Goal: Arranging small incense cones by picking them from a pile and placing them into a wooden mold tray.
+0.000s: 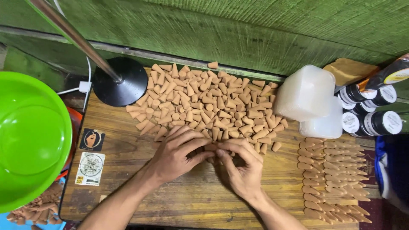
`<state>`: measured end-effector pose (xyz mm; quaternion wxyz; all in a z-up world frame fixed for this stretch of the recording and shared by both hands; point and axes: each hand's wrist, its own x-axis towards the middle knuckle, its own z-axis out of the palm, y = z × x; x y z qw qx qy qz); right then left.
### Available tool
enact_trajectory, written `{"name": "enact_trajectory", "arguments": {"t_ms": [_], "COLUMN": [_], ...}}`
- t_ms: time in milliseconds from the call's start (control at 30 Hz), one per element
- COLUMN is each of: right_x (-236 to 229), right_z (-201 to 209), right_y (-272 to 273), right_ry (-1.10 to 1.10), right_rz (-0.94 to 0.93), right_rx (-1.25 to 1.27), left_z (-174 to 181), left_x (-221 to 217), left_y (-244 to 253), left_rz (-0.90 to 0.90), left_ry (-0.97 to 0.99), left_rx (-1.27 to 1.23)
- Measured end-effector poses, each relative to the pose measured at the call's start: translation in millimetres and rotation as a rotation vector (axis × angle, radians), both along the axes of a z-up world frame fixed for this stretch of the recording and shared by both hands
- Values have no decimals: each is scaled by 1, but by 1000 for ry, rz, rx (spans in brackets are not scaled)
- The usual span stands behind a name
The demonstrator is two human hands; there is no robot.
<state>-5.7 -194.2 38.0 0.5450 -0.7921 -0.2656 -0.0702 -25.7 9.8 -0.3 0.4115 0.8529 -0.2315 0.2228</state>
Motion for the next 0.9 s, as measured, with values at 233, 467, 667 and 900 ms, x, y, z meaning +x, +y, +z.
{"name": "enact_trajectory", "arguments": {"t_ms": [233, 467, 667, 900], "right_x": [-6, -3, -3, 5], "right_z": [-22, -18, -16, -20], "right_y": [-11, -9, -8, -2], "right_ry": [121, 109, 181, 158], "right_rz": [-20, -17, 2, 54], "right_rx": [-21, -8, 31, 0], "left_z": [2, -7, -21, -12], "left_x": [-6, -6, -5, -3], "left_y": [-4, -7, -8, -4], "left_rz": [-23, 2, -10, 90], "left_ry": [-3, -21, 33, 20], "left_rx": [-58, -7, -11, -14]}}
